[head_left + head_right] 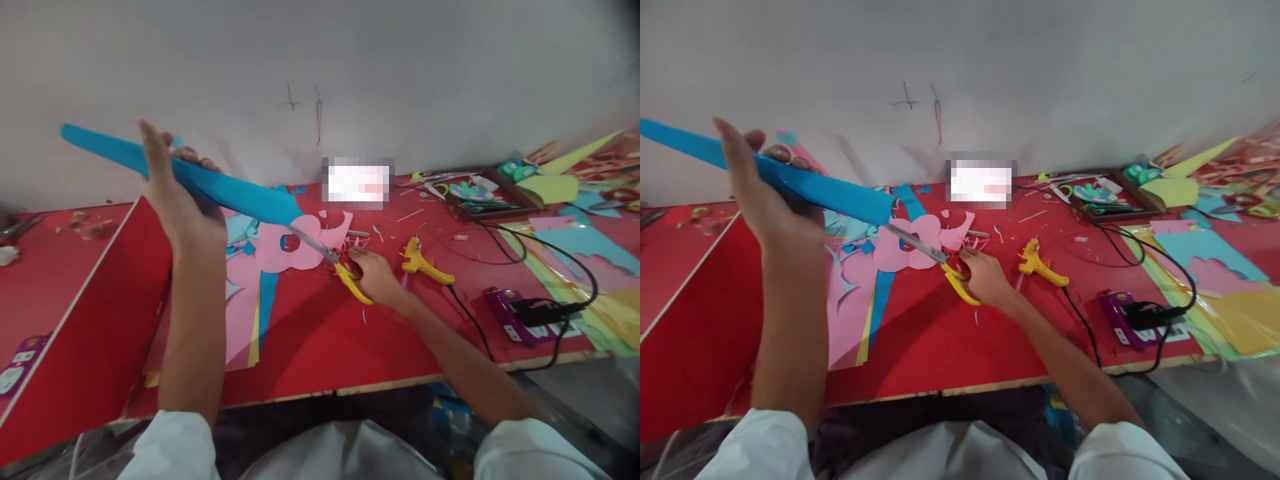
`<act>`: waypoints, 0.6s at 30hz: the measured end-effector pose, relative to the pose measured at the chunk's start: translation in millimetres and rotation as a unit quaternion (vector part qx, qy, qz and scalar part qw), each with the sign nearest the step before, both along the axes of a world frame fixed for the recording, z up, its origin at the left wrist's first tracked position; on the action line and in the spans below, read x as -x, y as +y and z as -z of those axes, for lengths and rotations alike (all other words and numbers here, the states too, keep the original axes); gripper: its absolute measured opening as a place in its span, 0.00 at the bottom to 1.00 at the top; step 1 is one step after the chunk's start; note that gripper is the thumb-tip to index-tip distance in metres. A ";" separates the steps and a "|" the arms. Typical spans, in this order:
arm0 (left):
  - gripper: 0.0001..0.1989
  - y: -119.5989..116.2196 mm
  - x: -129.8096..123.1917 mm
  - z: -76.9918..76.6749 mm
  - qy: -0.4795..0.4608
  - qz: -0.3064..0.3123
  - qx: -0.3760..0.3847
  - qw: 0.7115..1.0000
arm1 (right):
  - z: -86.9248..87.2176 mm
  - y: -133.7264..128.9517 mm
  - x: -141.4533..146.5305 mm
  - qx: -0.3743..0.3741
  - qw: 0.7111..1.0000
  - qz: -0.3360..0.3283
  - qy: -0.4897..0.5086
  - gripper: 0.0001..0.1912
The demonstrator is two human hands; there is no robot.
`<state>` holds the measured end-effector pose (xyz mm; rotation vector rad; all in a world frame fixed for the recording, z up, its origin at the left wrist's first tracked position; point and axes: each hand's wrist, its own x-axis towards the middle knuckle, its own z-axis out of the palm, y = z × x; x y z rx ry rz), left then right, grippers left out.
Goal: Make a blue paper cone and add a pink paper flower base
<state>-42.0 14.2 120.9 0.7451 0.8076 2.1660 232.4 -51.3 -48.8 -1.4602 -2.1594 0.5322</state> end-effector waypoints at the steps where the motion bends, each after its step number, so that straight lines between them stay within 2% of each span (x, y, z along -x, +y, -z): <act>1: 0.15 3.8 4.2 3.2 -0.005 0.018 0.024 1.000 | 2.0 1.4 0.9 0.020 0.997 -0.005 0.080 0.20; 2: 0.15 7.4 5.5 7.7 -0.031 0.016 0.034 0.999 | 4.0 2.1 2.9 0.051 0.985 -0.012 0.164 0.25; 5: 0.16 16.0 -7.2 26.7 -0.092 0.057 0.092 0.990 | 8.4 1.0 12.5 0.136 0.920 -0.036 0.365 0.30; 8: 0.13 18.0 -34.5 51.2 -0.052 0.107 0.114 0.986 | 10.4 -0.5 21.8 0.162 0.871 -0.054 0.461 0.32; 9: 0.13 16.8 -43.9 59.8 -0.022 0.134 0.123 0.983 | 11.1 -0.5 24.0 0.165 0.858 -0.054 0.484 0.33; 10: 0.16 14.8 -52.6 68.1 -0.002 0.135 0.111 0.985 | 12.0 -0.2 25.5 0.170 0.846 -0.052 0.503 0.33; 13: 0.28 4.4 -74.0 90.0 0.048 0.168 0.060 0.983 | 16.8 1.5 27.1 0.177 0.830 -0.026 0.529 0.32; 15: 0.29 -5.5 -86.0 102.4 0.085 0.188 0.058 0.977 | 20.7 2.9 26.8 0.160 0.834 0.004 0.528 0.32; 18: 0.30 -22.4 -103.5 121.4 0.142 0.180 0.083 0.970 | 25.4 4.5 26.7 0.112 0.849 0.058 0.513 0.30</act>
